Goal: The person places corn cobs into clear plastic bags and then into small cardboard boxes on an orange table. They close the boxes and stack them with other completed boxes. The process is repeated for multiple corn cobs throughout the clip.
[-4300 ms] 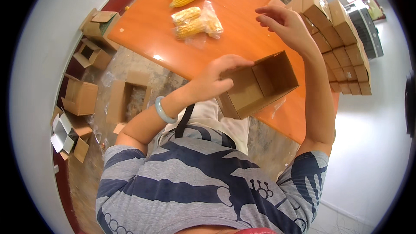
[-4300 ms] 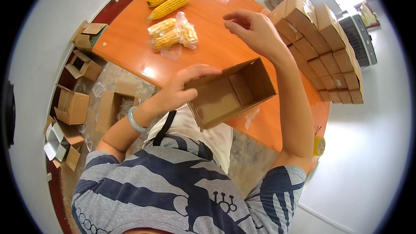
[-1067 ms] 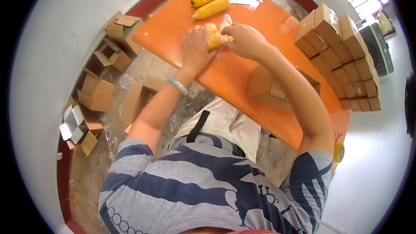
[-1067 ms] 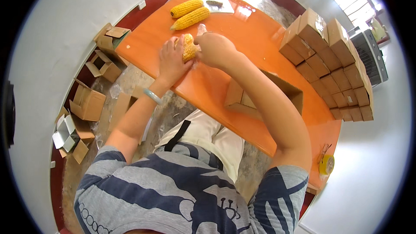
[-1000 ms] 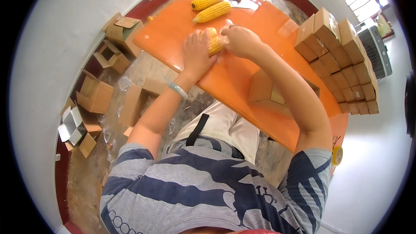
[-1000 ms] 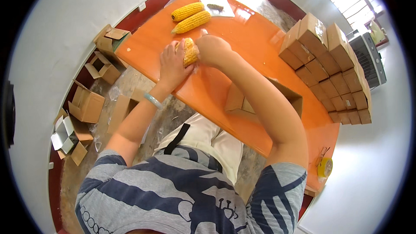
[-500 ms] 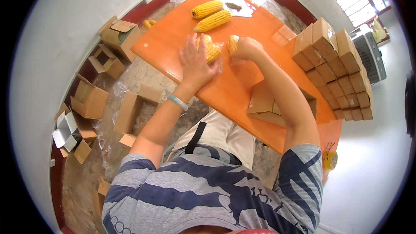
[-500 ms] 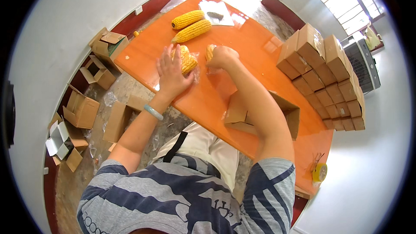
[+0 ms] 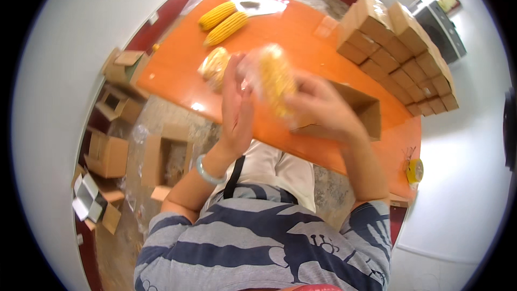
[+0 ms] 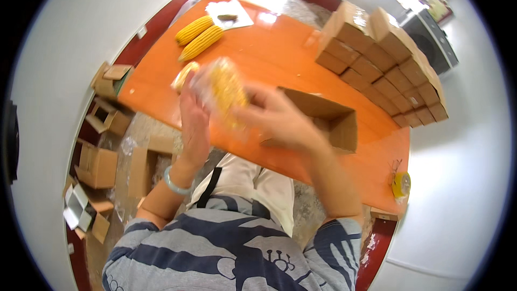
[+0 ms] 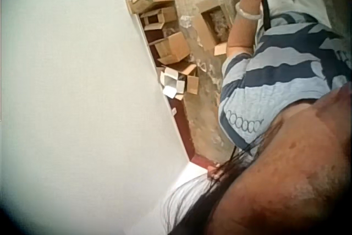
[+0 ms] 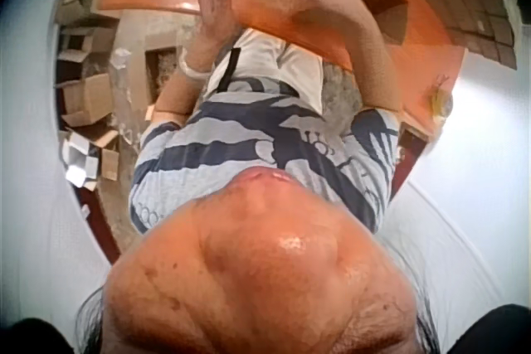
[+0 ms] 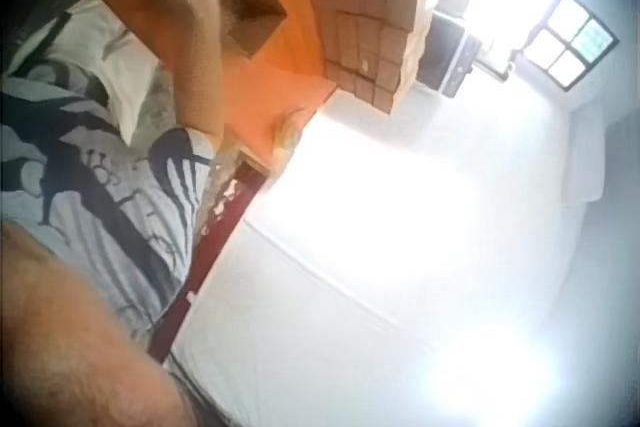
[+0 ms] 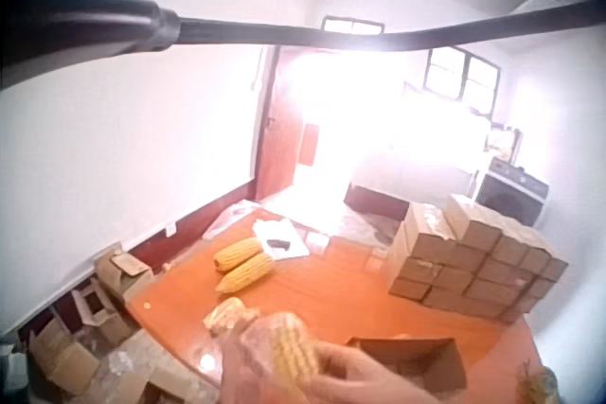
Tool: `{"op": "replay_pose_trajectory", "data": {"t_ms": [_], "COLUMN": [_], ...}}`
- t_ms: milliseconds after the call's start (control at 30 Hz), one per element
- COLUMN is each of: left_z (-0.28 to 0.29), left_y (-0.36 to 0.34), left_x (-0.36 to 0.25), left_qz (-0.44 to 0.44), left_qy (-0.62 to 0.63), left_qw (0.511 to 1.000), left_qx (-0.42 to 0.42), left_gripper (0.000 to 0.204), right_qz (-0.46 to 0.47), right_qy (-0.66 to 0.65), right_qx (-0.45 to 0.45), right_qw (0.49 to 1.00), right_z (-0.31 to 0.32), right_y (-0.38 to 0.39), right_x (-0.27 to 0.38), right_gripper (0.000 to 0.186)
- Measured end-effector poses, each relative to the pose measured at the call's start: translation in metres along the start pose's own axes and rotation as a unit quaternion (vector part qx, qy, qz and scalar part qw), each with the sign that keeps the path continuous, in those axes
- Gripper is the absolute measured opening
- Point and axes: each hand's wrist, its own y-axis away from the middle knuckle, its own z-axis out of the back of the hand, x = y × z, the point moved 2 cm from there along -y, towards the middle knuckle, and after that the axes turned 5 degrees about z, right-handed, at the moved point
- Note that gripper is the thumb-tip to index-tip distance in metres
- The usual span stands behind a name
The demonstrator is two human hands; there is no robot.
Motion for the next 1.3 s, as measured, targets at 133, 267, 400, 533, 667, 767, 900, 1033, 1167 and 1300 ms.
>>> {"op": "replay_pose_trajectory", "data": {"t_ms": [133, 267, 400, 533, 667, 767, 900, 1033, 1167, 1300], "left_z": [-0.017, -0.026, -0.038, -0.045, -0.049, -0.053, -0.056, -0.052, -0.057, -0.057], "left_y": [0.027, 0.039, 0.04, 0.044, 0.044, 0.046, 0.05, 0.047, 0.039, 0.031], "left_x": [-0.003, 0.0, -0.021, -0.031, -0.04, -0.039, -0.036, -0.034, -0.04, -0.049], "left_qz": [0.097, 0.128, 0.159, 0.17, 0.132, 0.119, 0.145, 0.154, 0.083, 0.065], "left_qy": [0.105, 0.097, 0.05, 0.012, -0.031, -0.019, 0.014, 0.009, -0.012, -0.017], "left_qw": [0.986, 0.983, 0.977, 0.974, 0.978, 0.981, 0.978, 0.967, 0.972, 0.97], "left_qx": [0.082, 0.088, 0.134, 0.15, 0.157, 0.153, 0.147, 0.204, 0.221, 0.234], "left_gripper": [0.063, 0.048, 0.052, 0.062, 0.064, 0.065, 0.067, 0.064, 0.057, 0.049], "right_qz": [0.067, 0.14, 0.114, 0.133, 0.195, 0.206, 0.138, 0.131, 0.157, 0.189], "right_qy": [0.047, 0.215, 0.161, 0.112, 0.247, 0.225, 0.157, 0.052, 0.045, 0.021], "right_qx": [-0.014, -0.051, -0.142, -0.173, -0.185, -0.157, -0.127, -0.137, -0.115, -0.075], "right_qw": [0.997, 0.965, 0.97, 0.969, 0.931, 0.939, 0.97, 0.98, 0.98, 0.979], "right_z": [-0.026, -0.017, -0.011, -0.011, -0.009, -0.008, -0.004, -0.004, -0.002, -0.003], "right_y": [0.036, 0.06, 0.083, 0.099, 0.113, 0.123, 0.133, 0.141, 0.145, 0.143], "right_x": [-0.023, -0.019, -0.022, -0.023, -0.016, -0.013, -0.018, -0.023, -0.035, -0.036], "right_gripper": [0.046, 0.047, 0.056, 0.057, 0.068, 0.072, 0.072, 0.068, 0.064, 0.062]}}
